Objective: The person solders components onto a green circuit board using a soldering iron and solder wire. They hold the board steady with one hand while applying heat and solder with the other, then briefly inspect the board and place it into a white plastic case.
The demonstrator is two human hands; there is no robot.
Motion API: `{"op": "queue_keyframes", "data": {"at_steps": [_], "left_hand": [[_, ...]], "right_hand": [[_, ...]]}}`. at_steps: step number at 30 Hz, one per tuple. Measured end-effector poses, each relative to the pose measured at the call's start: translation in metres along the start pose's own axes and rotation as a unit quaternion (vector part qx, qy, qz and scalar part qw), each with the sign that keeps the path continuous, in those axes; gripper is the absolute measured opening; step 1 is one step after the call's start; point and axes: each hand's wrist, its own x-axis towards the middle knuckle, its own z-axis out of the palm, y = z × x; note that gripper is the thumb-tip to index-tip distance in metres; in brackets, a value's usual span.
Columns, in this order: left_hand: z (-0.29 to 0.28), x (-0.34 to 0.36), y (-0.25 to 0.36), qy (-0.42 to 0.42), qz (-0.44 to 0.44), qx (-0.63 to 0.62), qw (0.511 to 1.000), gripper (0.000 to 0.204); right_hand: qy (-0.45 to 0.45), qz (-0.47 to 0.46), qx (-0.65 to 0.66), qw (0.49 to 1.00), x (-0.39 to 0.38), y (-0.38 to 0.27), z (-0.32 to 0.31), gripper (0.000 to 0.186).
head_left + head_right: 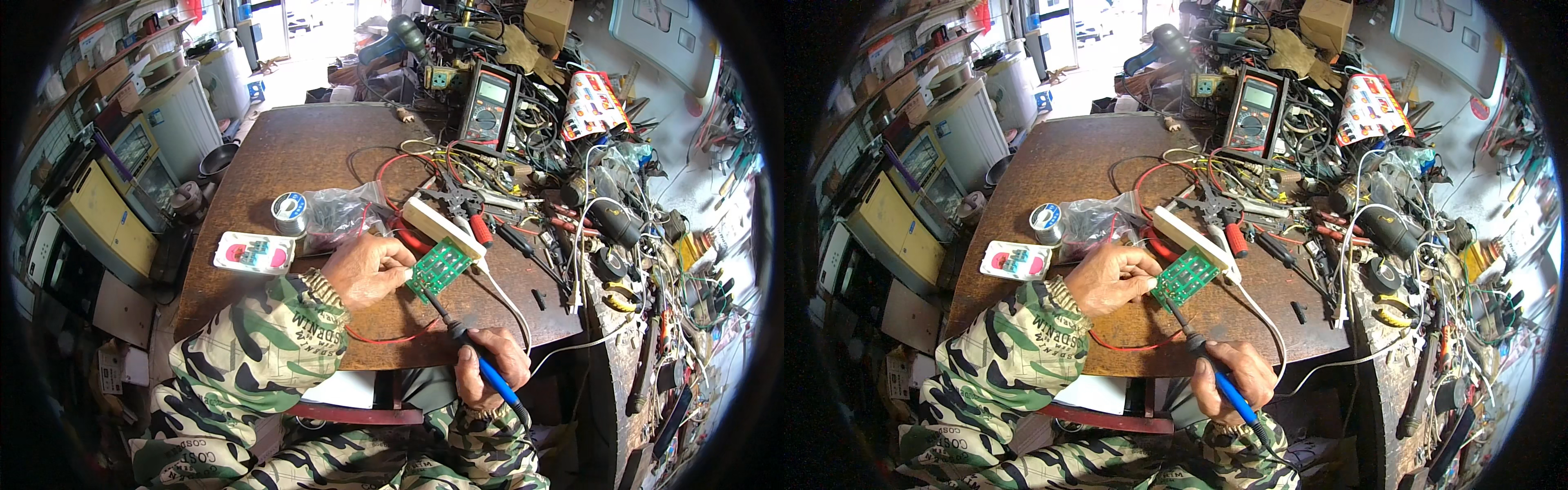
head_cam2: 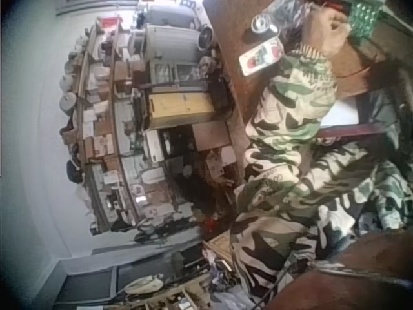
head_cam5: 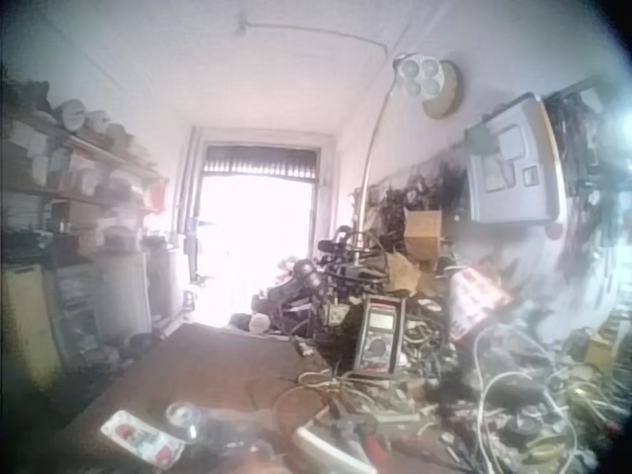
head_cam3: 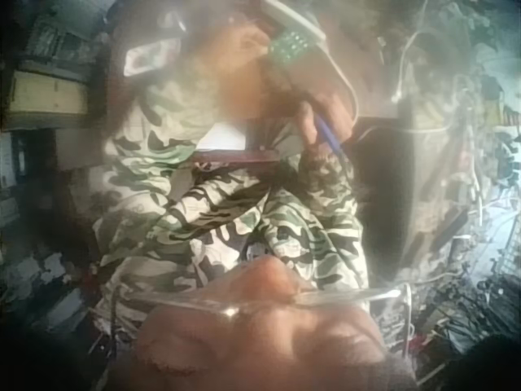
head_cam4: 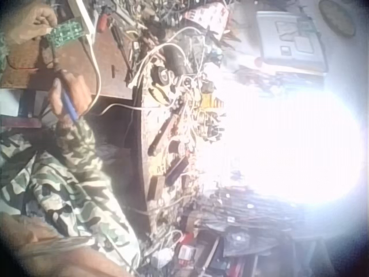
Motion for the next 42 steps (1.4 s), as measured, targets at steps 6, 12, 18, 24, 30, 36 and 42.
{"op": "queue_keyframes", "data": {"at_steps": [6, 12, 18, 24, 30, 36, 42], "left_hand": [[-0.003, -0.001, 0.007, -0.016, 0.005, 0.011, 1.0, 0.022], [-0.006, 0.002, 0.008, -0.03, -0.007, 0.014, 0.999, 0.024], [-0.001, 0.013, 0.013, -0.059, -0.016, 0.004, 0.998, 0.029], [0.009, 0.031, 0.03, -0.096, -0.026, 0.015, 0.995, 0.029], [0.013, 0.041, 0.016, -0.1, -0.02, -0.039, 0.994, 0.022], [0.021, 0.041, 0.014, -0.078, 0.003, -0.055, 0.995, 0.018], [0.024, 0.044, 0.003, -0.077, 0.015, -0.084, 0.993, 0.02]], "right_hand": [[0.041, 0.063, 0.064, 0.995, -0.01, 0.004, -0.002, 0.021], [0.092, 0.176, 0.181, 0.963, -0.01, -0.003, -0.004, 0.024], [0.092, 0.168, 0.18, 0.965, -0.004, -0.003, -0.008, 0.024], [0.089, 0.179, 0.197, 0.96, 0.002, 0.012, -0.032, 0.02], [0.051, 0.182, 0.22, 0.957, -0.005, 0.021, -0.043, 0.021], [-0.026, 0.142, 0.089, 0.986, -0.002, 0.018, -0.049, 0.019], [-0.046, 0.109, 0.027, 0.993, 0.001, 0.014, -0.047, 0.02]]}}
